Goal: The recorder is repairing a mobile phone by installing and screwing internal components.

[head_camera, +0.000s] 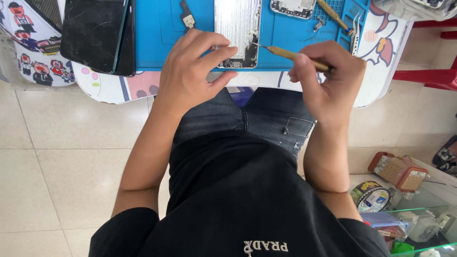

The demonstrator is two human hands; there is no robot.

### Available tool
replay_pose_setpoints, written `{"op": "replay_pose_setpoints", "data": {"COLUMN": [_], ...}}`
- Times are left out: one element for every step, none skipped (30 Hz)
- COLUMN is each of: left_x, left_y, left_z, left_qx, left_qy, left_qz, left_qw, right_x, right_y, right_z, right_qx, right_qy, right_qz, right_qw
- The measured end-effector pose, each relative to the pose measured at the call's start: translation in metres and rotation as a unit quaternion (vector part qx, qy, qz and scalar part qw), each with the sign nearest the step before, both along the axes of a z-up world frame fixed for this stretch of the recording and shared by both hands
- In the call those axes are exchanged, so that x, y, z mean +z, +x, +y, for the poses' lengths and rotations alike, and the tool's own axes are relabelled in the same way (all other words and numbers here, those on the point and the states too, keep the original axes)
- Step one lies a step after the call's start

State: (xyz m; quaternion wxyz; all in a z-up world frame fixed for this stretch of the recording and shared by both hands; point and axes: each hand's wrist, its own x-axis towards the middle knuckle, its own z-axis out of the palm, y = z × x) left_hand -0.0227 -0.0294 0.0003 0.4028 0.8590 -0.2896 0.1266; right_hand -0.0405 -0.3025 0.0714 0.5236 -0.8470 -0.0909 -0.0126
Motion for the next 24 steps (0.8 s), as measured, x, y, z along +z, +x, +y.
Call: {"op": "replay_pose_setpoints", "data": {"left_x": [0.002,0.003,0.005,0.008,0.009,0.011,0.007,0.003,-0.002,-0.009,-0.015,-0.022,-0.017,-0.011,-0.005,-0.003,-0.001,0.001,0.004,0.006,0.009,0.007,0.005,0.003], "left_y": [-0.001,0.0,0.001,0.002,0.003,0.003,0.003,0.003,0.003,0.001,-0.001,-0.004,-0.002,-0.001,0.0,0.001,0.002,0.003,0.005,0.007,0.009,0.007,0.004,0.003], "left_z": [-0.001,-0.001,-0.002,-0.002,-0.003,-0.004,-0.004,-0.003,-0.003,0.0,0.003,0.006,0.006,0.005,0.004,0.004,0.004,0.004,0.003,0.002,0.001,0.003,0.005,0.007], "left_qx": [0.0,-0.001,-0.002,-0.001,0.0,0.001,0.003,0.0,-0.004,-0.001,0.027,0.053,0.054,0.067,0.08,0.08,0.09,0.1,0.101,0.121,0.141,0.144,0.155,0.165], "left_qy": [0.0,-0.009,-0.018,-0.016,-0.014,-0.011,-0.01,-0.032,-0.055,-0.052,-0.073,-0.094,-0.091,-0.134,-0.176,-0.174,-0.194,-0.214,-0.213,-0.206,-0.2,-0.207,-0.191,-0.178], "left_qz": [-0.001,-0.002,-0.003,-0.005,-0.021,-0.035,-0.036,-0.05,-0.063,-0.061,-0.067,-0.071,-0.067,-0.042,-0.018,-0.015,-0.009,-0.003,0.0,-0.016,-0.031,-0.028,0.003,0.031], "left_qw": [1.0,1.0,1.0,1.0,1.0,0.999,0.999,0.998,0.996,0.997,0.995,0.992,0.992,0.988,0.981,0.981,0.977,0.972,0.972,0.971,0.969,0.967,0.969,0.97], "right_x": [-0.013,-0.027,-0.041,-0.05,-0.059,-0.067,-0.067,-0.068,-0.069,-0.073,-0.078,-0.083,-0.087,-0.091,-0.095,-0.095,-0.095,-0.095,-0.096,-0.096,-0.097,-0.093,-0.089,-0.086], "right_y": [-0.009,-0.016,-0.022,-0.024,-0.027,-0.03,-0.027,-0.025,-0.023,-0.023,-0.022,-0.023,-0.019,-0.018,-0.016,-0.012,-0.008,-0.003,-0.001,0.001,0.004,0.006,0.008,0.011], "right_z": [-0.008,-0.015,-0.022,-0.026,-0.029,-0.033,-0.033,-0.033,-0.032,-0.036,-0.04,-0.043,-0.044,-0.045,-0.046,-0.045,-0.044,-0.043,-0.042,-0.041,-0.04,-0.036,-0.032,-0.028], "right_qx": [0.0,-0.048,-0.095,-0.094,-0.106,-0.117,-0.115,-0.111,-0.107,-0.105,-0.101,-0.099,-0.099,-0.11,-0.121,-0.122,-0.119,-0.116,-0.116,-0.104,-0.092,-0.089,-0.093,-0.096], "right_qy": [0.0,0.048,0.097,0.098,0.07,0.04,0.042,0.04,0.039,0.042,0.053,0.065,0.067,0.089,0.111,0.113,0.124,0.134,0.135,0.113,0.092,0.084,0.075,0.065], "right_qz": [-0.001,-0.003,-0.005,-0.006,-0.03,-0.053,-0.054,-0.065,-0.076,-0.074,-0.066,-0.056,-0.051,-0.058,-0.064,-0.061,-0.076,-0.092,-0.089,-0.07,-0.051,-0.05,-0.033,-0.019], "right_qw": [1.0,0.998,0.991,0.991,0.991,0.991,0.991,0.991,0.991,0.991,0.991,0.991,0.991,0.988,0.984,0.984,0.982,0.98,0.98,0.986,0.99,0.991,0.992,0.993]}}
